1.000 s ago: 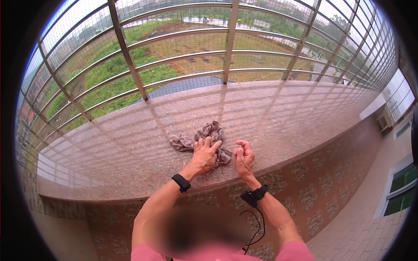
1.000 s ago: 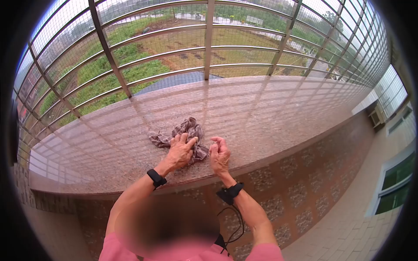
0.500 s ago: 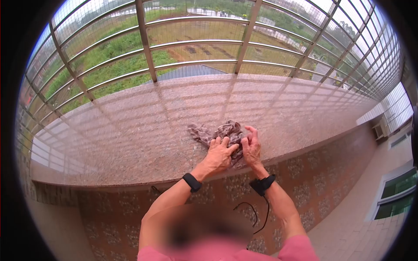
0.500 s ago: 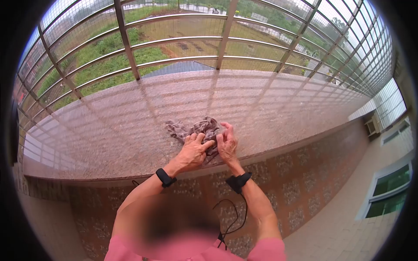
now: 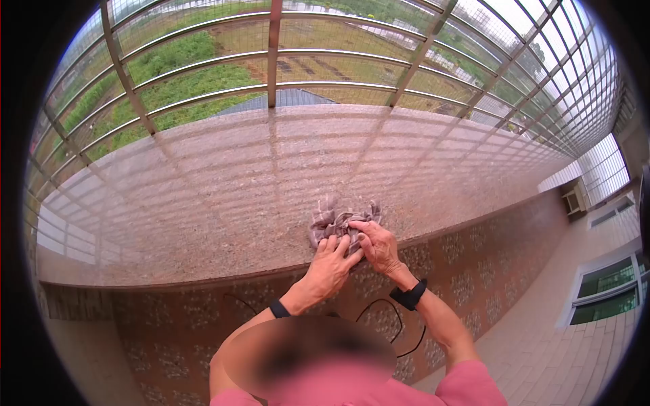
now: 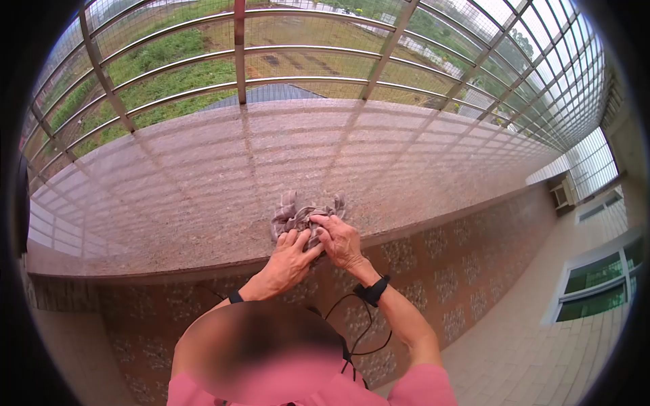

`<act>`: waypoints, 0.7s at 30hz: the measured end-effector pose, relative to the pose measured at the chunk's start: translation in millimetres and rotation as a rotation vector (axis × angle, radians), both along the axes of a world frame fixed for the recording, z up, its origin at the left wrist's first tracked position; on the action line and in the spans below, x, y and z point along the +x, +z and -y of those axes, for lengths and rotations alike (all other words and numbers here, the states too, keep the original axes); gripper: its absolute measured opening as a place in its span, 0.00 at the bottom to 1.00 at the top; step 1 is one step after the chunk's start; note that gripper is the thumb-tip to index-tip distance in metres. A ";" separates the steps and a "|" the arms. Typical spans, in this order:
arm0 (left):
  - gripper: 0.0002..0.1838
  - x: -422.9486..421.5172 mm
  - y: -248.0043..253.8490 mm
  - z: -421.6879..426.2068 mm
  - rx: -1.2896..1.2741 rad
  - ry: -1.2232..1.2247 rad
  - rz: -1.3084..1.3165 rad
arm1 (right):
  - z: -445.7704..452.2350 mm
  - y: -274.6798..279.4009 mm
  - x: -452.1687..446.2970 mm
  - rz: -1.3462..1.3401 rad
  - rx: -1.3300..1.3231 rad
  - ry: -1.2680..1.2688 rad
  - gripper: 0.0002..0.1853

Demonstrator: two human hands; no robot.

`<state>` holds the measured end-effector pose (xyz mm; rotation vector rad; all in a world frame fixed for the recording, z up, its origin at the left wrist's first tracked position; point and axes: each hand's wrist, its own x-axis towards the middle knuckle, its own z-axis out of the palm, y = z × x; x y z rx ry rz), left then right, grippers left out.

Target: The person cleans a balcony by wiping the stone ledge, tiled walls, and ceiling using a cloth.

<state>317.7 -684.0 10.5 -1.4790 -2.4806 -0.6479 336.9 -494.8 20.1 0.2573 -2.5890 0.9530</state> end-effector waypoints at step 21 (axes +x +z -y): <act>0.37 9.4 -2.0 253.4 0.135 0.156 0.089 | 240.8 9.9 -22.6 0.144 0.046 0.177 0.17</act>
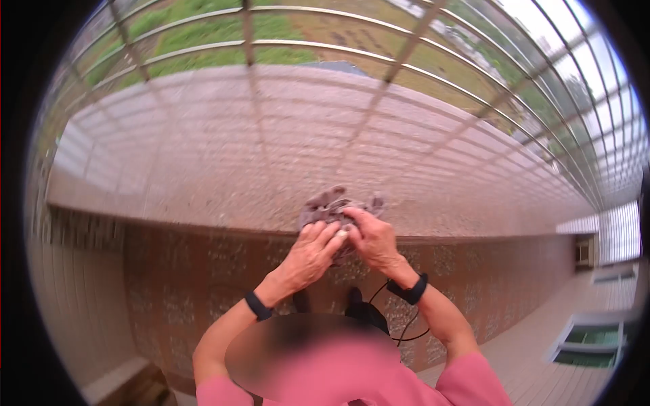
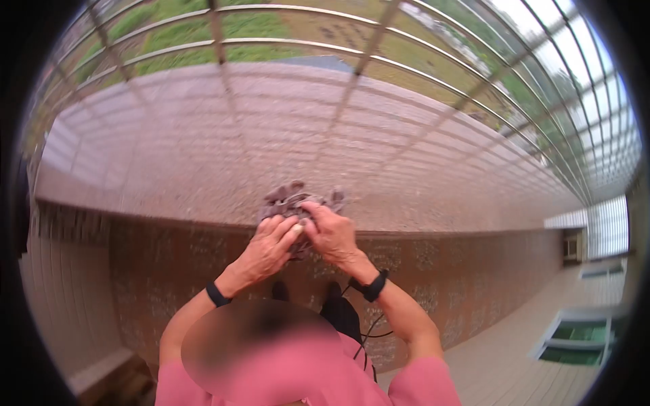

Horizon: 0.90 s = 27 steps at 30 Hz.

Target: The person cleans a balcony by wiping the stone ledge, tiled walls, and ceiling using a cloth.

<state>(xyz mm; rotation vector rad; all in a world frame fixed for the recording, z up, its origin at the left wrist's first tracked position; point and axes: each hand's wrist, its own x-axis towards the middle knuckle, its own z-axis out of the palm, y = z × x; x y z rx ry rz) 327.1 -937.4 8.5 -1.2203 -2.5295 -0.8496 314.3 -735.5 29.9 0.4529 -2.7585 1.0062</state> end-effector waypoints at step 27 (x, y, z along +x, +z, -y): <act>0.26 -0.4 -13.0 19.9 0.136 0.090 -0.052 | 35.1 10.9 -9.3 0.041 0.070 0.003 0.19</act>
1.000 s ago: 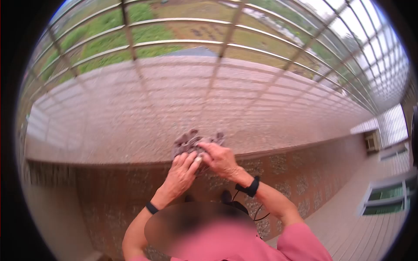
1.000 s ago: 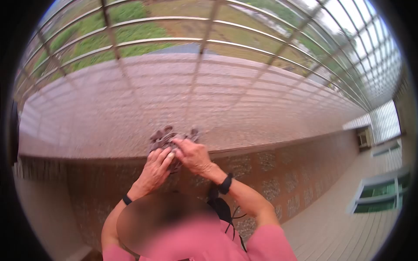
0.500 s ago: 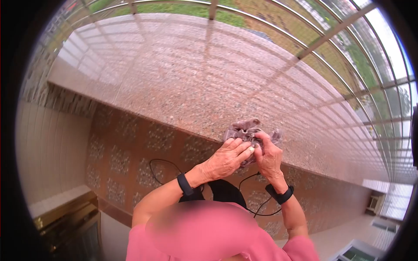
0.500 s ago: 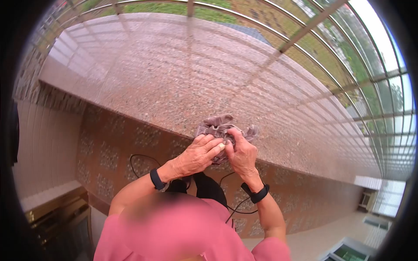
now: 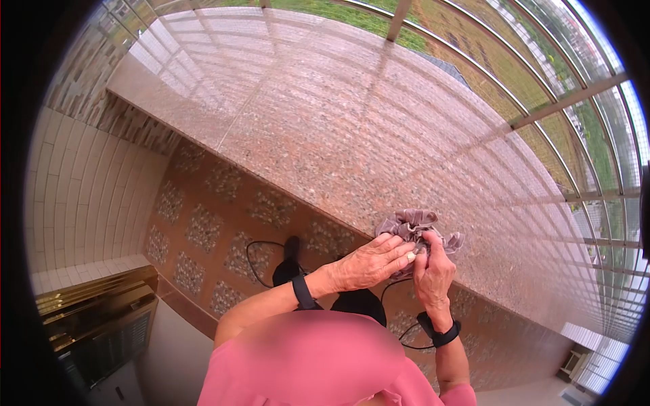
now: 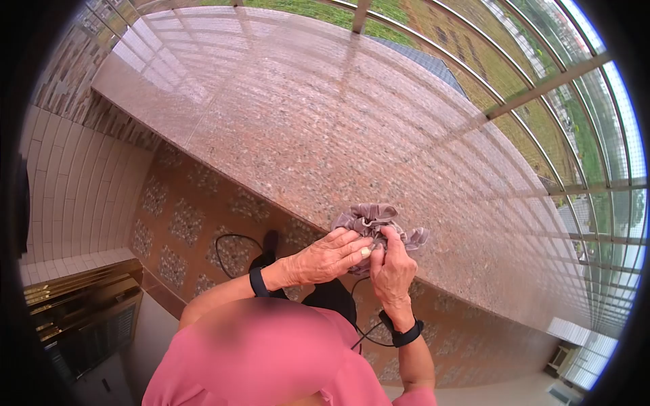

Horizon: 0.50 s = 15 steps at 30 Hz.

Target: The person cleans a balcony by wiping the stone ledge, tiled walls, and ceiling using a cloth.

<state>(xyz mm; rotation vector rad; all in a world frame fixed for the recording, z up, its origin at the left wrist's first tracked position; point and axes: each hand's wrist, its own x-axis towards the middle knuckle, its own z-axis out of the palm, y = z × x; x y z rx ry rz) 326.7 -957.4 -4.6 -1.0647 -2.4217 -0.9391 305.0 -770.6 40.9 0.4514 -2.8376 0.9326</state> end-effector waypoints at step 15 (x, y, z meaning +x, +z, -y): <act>0.25 -27.3 9.3 261.7 -0.131 0.086 0.020 | 252.0 2.4 -42.3 0.019 0.009 0.138 0.19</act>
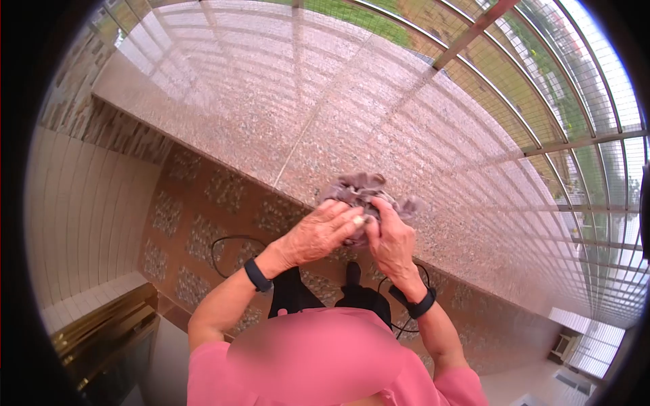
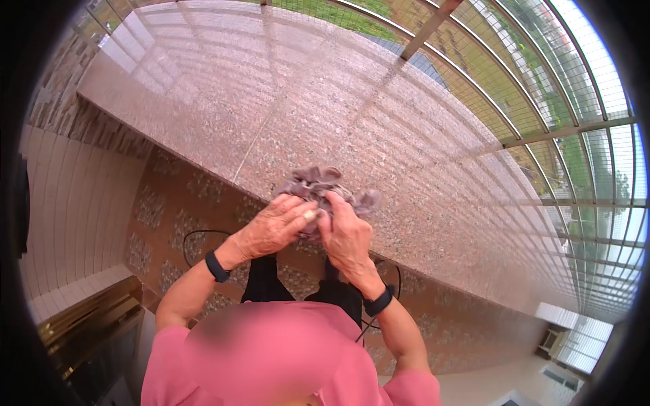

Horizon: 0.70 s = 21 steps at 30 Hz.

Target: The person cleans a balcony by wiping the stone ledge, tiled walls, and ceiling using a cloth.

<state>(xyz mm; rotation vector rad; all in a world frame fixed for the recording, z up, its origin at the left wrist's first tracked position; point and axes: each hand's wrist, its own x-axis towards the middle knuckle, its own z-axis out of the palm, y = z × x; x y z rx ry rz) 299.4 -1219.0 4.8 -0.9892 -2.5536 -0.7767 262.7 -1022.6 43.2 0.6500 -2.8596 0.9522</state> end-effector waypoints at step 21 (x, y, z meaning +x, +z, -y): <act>0.35 -21.7 17.9 170.7 0.079 0.327 0.207 | 182.5 -4.6 -61.4 0.098 -0.343 0.177 0.16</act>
